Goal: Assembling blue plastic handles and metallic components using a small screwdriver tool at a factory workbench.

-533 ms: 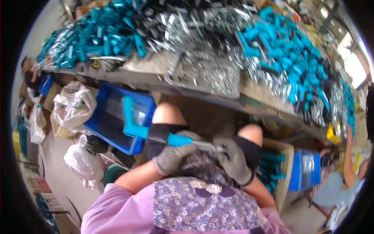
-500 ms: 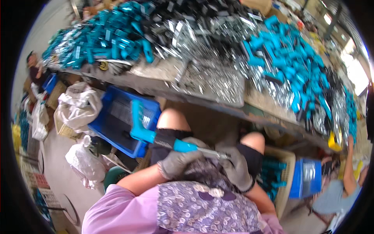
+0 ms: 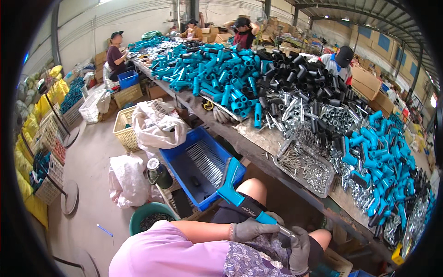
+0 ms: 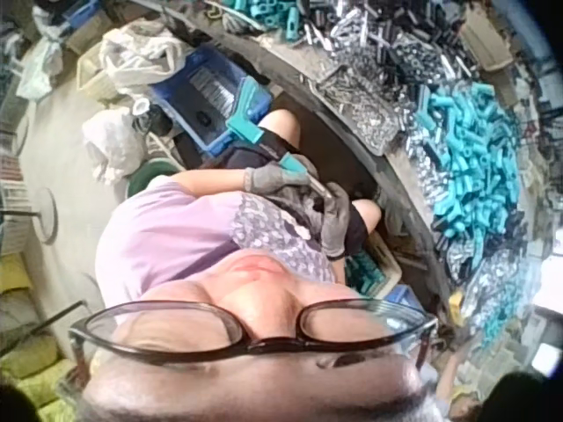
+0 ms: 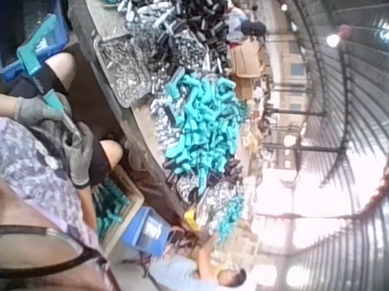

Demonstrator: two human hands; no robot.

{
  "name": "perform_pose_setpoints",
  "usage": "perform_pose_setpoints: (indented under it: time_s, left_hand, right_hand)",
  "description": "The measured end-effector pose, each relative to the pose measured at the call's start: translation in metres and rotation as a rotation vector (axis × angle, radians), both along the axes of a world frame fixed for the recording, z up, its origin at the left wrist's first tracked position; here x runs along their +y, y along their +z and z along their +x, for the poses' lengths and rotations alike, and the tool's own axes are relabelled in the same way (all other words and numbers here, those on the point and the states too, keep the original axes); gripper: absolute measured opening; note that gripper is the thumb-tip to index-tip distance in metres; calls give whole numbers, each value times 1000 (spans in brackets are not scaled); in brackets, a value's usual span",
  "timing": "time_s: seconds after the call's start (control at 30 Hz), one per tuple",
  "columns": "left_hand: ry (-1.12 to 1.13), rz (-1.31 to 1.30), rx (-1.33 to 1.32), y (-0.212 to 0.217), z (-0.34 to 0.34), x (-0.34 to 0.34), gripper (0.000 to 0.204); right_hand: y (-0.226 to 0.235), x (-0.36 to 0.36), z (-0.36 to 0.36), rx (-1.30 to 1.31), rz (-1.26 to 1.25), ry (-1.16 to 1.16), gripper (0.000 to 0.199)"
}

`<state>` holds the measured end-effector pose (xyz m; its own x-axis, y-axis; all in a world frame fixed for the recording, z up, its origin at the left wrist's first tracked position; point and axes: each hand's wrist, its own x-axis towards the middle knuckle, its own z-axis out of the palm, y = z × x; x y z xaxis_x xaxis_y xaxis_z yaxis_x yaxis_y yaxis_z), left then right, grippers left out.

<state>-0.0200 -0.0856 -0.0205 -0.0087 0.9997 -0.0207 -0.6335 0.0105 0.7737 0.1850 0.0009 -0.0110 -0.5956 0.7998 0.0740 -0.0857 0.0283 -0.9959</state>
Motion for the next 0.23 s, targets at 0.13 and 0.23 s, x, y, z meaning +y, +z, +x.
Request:
perform_pose_setpoints:
  time_s: [0.13, 0.23]
  left_hand:
    - [23, -8, 38, 3, 3, -4, 26]
    - [24, 2, 196, 6, 1, -10, 32]
  right_hand:
    - [-5, 14, 13, -120, -7, 199, 39]
    - [-28, 19, 11, 14, 101, 143, 43]
